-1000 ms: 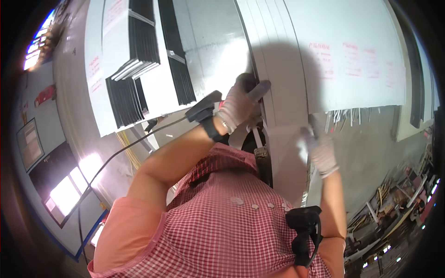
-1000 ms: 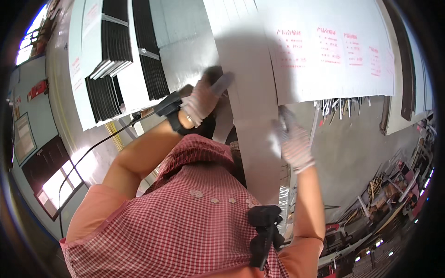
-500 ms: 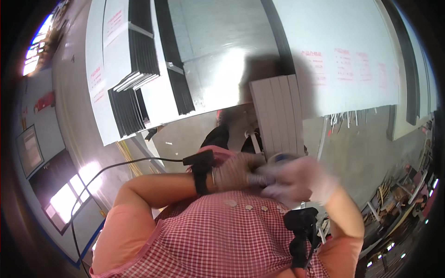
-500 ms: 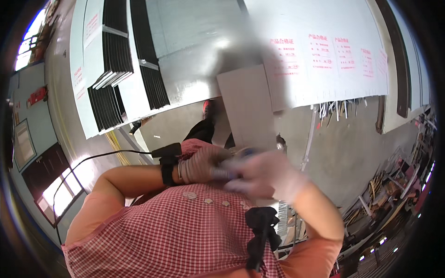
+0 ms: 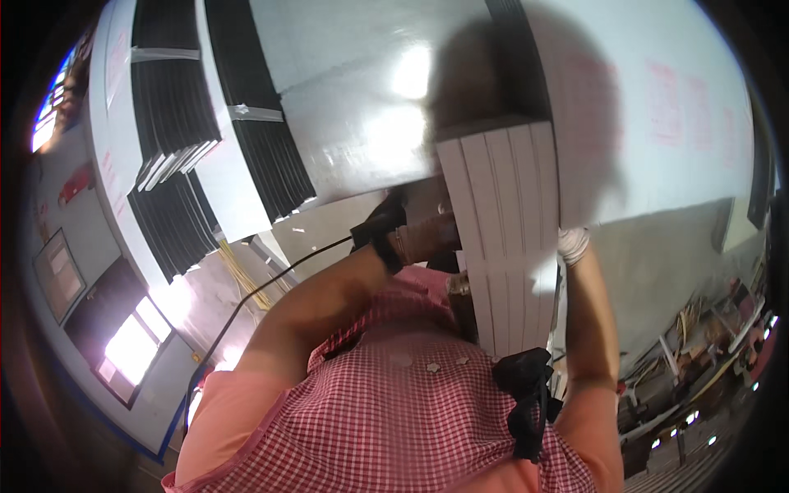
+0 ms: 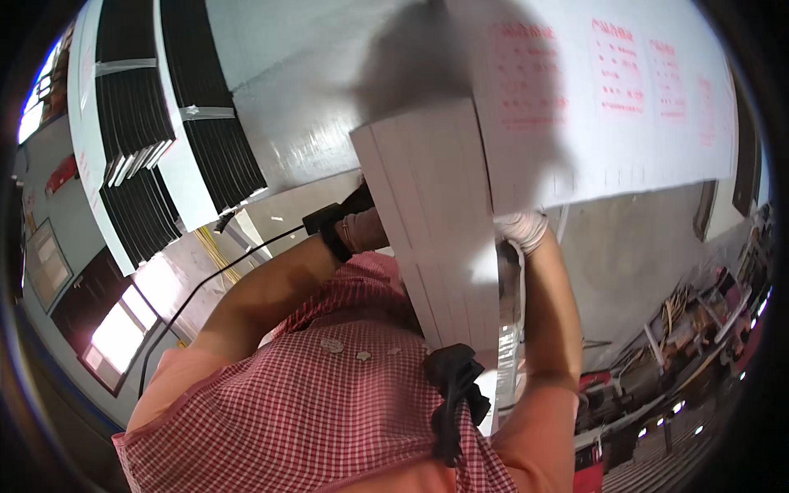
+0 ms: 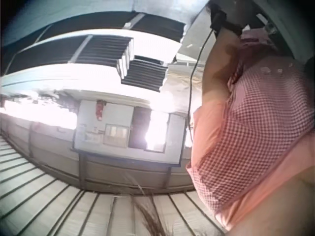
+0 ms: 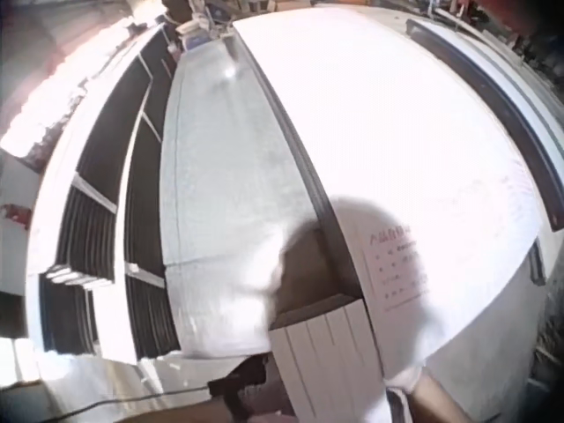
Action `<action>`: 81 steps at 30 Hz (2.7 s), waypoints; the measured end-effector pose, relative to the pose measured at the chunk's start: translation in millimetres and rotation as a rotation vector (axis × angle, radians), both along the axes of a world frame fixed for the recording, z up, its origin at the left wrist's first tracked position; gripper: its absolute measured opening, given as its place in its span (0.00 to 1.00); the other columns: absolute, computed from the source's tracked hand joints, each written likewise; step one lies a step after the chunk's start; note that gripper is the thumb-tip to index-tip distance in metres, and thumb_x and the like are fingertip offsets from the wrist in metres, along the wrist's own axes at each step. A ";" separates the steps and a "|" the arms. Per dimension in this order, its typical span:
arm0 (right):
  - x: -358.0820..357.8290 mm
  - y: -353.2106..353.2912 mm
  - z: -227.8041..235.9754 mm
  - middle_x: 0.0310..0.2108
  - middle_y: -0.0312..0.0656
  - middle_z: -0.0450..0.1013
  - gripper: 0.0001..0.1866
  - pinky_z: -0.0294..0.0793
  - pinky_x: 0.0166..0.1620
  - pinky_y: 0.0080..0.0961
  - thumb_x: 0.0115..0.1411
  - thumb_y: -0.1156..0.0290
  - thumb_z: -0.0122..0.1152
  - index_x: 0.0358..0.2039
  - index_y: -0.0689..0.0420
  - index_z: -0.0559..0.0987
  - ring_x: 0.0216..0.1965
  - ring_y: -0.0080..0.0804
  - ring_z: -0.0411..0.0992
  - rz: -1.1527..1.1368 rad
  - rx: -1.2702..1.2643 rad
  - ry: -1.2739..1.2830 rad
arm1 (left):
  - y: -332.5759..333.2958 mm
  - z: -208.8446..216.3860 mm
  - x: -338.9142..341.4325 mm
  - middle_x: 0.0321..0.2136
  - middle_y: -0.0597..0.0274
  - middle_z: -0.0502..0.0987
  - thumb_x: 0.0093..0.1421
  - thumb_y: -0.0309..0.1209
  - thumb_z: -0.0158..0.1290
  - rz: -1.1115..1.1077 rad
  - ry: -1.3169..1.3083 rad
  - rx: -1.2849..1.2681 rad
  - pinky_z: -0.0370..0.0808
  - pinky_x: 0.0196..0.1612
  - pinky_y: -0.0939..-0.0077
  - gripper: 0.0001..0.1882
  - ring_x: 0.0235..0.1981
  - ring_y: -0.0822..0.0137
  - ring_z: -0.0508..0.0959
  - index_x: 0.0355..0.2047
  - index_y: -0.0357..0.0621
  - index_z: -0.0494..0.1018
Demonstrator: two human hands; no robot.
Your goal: Picking up industrial panels and applying white tape to seal the ends.
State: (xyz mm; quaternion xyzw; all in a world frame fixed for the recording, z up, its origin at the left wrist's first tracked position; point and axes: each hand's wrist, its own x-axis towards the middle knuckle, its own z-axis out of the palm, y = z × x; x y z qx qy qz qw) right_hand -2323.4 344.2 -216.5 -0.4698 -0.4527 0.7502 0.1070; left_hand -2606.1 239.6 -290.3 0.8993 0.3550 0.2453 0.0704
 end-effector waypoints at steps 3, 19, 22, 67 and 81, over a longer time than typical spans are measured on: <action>-12.8 -10.7 65.9 0.42 0.51 0.77 0.30 0.73 0.50 0.34 0.54 0.57 0.70 0.51 0.65 0.77 0.43 0.46 0.75 -0.070 0.222 -0.346 | -25.4 -21.1 0.2 0.48 0.56 0.78 0.60 0.28 0.54 -0.091 -0.019 -0.425 0.80 0.48 0.70 0.23 0.42 0.62 0.82 0.56 0.41 0.72; -116.4 -51.5 225.3 0.50 0.55 0.71 0.24 0.76 0.49 0.39 0.56 0.60 0.67 0.51 0.55 0.76 0.42 0.56 0.76 -0.239 0.757 -0.325 | 17.5 192.3 -13.9 0.31 0.50 0.79 0.47 0.35 0.65 0.307 -0.596 -0.889 0.76 0.39 0.59 0.20 0.34 0.46 0.78 0.40 0.42 0.77; -114.7 -39.0 230.6 0.39 0.47 0.77 0.16 0.76 0.46 0.36 0.61 0.66 0.62 0.50 0.54 0.77 0.42 0.45 0.77 0.461 0.888 -0.413 | 28.3 208.9 -4.9 0.32 0.50 0.80 0.45 0.38 0.67 0.312 -0.522 -0.776 0.76 0.41 0.60 0.28 0.35 0.48 0.79 0.47 0.44 0.75; -79.1 -413.2 4.4 0.44 0.39 0.77 0.25 0.75 0.49 0.24 0.63 0.55 0.62 0.52 0.61 0.76 0.43 0.26 0.75 -0.316 -1.084 -0.300 | -391.6 32.9 12.9 0.47 0.65 0.78 0.58 0.58 0.57 0.711 -1.128 -2.732 0.76 0.49 0.65 0.33 0.47 0.72 0.78 0.54 0.48 0.72; -20.2 -474.9 43.9 0.58 0.49 0.70 0.42 0.72 0.58 0.31 0.56 0.64 0.70 0.66 0.66 0.61 0.56 0.36 0.71 -0.005 -0.453 -0.299 | -430.8 47.2 30.5 0.57 0.57 0.72 0.66 0.47 0.53 0.554 -1.554 -2.605 0.70 0.61 0.60 0.31 0.58 0.61 0.72 0.63 0.44 0.64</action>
